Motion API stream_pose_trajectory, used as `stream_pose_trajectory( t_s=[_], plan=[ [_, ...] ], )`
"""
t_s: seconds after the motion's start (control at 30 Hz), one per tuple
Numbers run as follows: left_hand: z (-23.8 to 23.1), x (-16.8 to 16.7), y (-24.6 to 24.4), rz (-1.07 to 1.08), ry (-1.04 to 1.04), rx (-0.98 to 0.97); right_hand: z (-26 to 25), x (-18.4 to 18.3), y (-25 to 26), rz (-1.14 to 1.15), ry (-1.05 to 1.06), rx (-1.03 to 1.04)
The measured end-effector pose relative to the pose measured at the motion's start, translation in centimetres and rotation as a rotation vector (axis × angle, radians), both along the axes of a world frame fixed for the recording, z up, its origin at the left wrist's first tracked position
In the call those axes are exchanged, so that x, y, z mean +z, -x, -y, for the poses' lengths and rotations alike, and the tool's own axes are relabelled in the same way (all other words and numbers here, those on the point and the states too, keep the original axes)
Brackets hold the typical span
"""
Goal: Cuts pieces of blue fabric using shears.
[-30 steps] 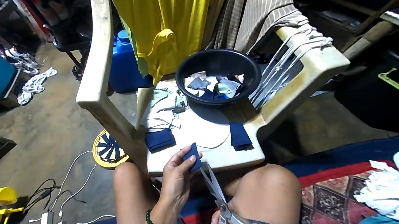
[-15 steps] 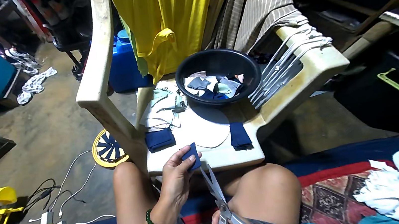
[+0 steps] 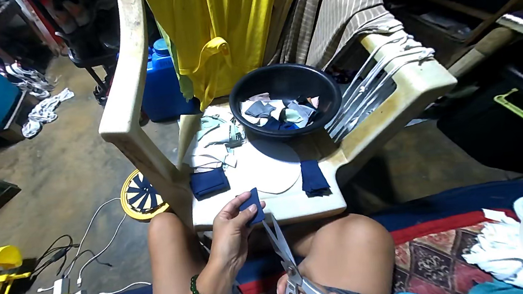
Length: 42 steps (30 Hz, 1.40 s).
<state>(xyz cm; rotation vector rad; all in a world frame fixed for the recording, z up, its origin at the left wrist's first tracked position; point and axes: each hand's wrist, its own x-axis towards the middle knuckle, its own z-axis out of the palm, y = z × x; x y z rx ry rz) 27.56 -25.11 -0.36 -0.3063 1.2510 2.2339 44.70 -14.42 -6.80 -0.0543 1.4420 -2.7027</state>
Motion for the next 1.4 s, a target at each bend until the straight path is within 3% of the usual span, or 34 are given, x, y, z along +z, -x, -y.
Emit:
stream_pose_trajectory(
  t_s=[0.2, 0.43, 0.73, 0.83, 0.97, 1.2, 1.4],
  plan=[
    [0.5, -0.5, -0.4, -0.172, 0.017, -0.1, -0.3, -1.7, 0.6, -0.068, 0.133, 0.074],
    [1.2, -2.1, -0.6, -0.386, 0.022, -0.18, -0.7, -2.0, 1.9, -0.165, 0.146, 0.087],
    [1.3, -2.4, -1.5, -0.36, 0.06, -0.063, -0.1, -2.2, 2.0, -0.19, 0.156, 0.014],
    [1.4, -2.5, -1.5, -0.364, 0.06, -0.06, 0.5, -1.3, 1.4, -0.085, 0.181, -0.054],
    [1.6, -2.7, -1.5, -0.406, 0.047, -0.082, 0.8, 0.0, 0.8, 0.087, 0.004, -0.152],
    [2.3, -3.6, -1.7, -0.613, 0.016, -0.19, -0.1, -1.4, 0.5, -0.098, 0.1, 0.068],
    [2.6, -3.6, -2.9, -0.59, 0.029, -0.254, -0.2, -1.6, 1.3, -0.164, 0.09, 0.003]
  ],
)
